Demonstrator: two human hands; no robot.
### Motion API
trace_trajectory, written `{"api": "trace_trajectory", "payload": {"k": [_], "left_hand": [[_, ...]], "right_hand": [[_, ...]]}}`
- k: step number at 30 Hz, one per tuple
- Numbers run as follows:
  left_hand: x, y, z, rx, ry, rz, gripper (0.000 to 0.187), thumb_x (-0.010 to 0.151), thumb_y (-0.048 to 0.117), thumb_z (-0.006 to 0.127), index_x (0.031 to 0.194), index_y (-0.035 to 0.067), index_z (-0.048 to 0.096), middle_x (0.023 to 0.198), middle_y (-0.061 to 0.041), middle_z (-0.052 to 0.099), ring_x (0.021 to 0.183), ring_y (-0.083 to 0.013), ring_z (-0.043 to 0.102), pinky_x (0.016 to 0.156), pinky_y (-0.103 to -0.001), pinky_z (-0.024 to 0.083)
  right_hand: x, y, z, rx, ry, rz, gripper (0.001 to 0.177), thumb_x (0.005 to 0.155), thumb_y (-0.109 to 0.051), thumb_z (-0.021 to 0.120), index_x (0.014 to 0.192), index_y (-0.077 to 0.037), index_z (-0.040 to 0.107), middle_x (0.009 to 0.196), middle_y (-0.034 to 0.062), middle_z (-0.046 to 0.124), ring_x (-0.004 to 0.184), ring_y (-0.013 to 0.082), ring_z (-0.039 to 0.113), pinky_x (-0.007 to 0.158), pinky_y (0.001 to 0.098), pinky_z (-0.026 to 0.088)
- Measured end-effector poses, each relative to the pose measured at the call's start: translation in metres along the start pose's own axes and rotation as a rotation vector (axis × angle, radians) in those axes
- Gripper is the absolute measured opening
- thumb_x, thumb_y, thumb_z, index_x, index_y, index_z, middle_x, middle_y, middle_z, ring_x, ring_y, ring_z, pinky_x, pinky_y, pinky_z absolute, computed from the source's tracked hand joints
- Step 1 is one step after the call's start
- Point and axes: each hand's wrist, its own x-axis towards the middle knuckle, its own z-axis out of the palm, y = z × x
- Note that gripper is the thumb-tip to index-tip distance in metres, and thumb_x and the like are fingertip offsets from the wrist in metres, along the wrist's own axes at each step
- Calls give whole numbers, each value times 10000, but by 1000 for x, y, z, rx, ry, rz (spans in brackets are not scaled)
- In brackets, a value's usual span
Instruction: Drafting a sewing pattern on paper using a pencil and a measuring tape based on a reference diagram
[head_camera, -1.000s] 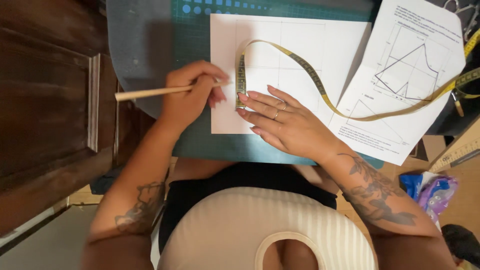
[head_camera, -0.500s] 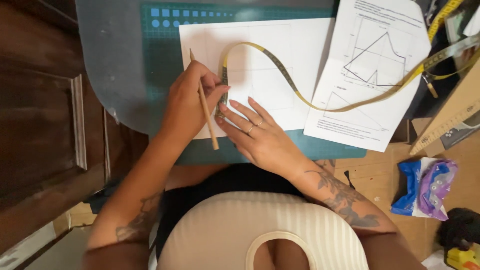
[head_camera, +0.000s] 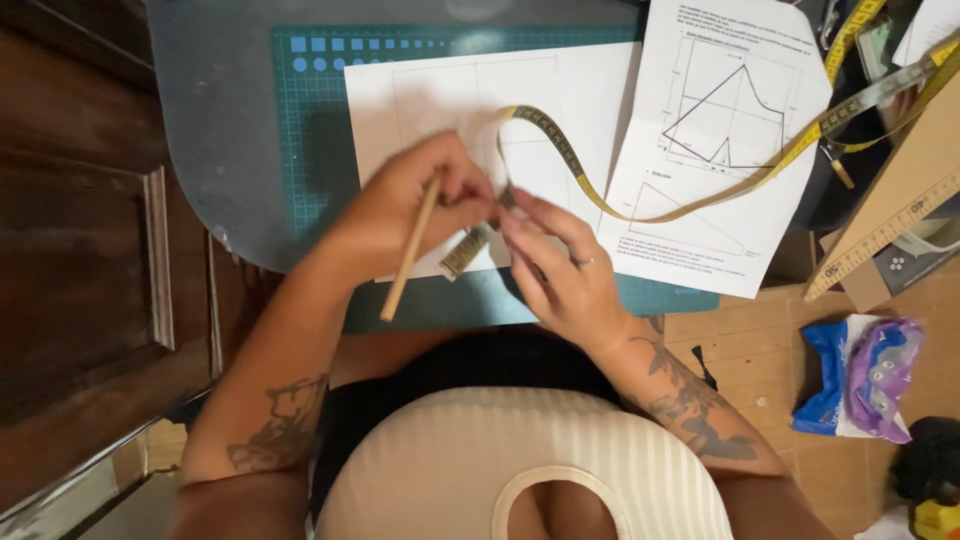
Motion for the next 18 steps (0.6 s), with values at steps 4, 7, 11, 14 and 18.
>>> {"api": "trace_trajectory", "payload": {"k": [4,7,11,14,18], "left_hand": [[-12,-1,11,112,-85,-4,338,943,29,768,905,111,442,970,-144,783,830,-209,653,783,-376,548],[-24,5,21,141,18,79,338,932,-19,768,920,110,456,947,-133,731,792,-219,697,727,-319,579],[-48,5,26,150,166,31,317,909,24,824,931,84,514,1019,-142,751,790,-231,745,718,-319,614],[-58,-8,22,119,302,10,343,892,54,870,910,82,529,1063,-143,782,833,-224,771,724,-310,618],[-71,-3,11,189,531,26,408,910,0,875,831,67,481,1024,-142,803,821,-214,796,750,-278,610]], "right_hand": [[18,-6,0,47,-8,18,318,979,39,746,1291,25,687,1413,289,651,1131,418,775,929,478,659],[23,-9,-1,121,28,57,176,990,81,701,1158,66,753,1302,278,737,1097,400,784,926,458,639],[23,-2,-2,34,29,-28,200,953,93,745,1149,67,779,1184,225,788,1032,391,791,921,481,642],[12,6,-8,-77,-25,-70,190,943,53,769,1125,13,809,1147,173,800,966,346,771,893,457,635],[-6,10,-12,-185,-93,-179,128,966,-41,774,1082,-48,828,1048,125,790,847,317,703,820,414,600]]}}
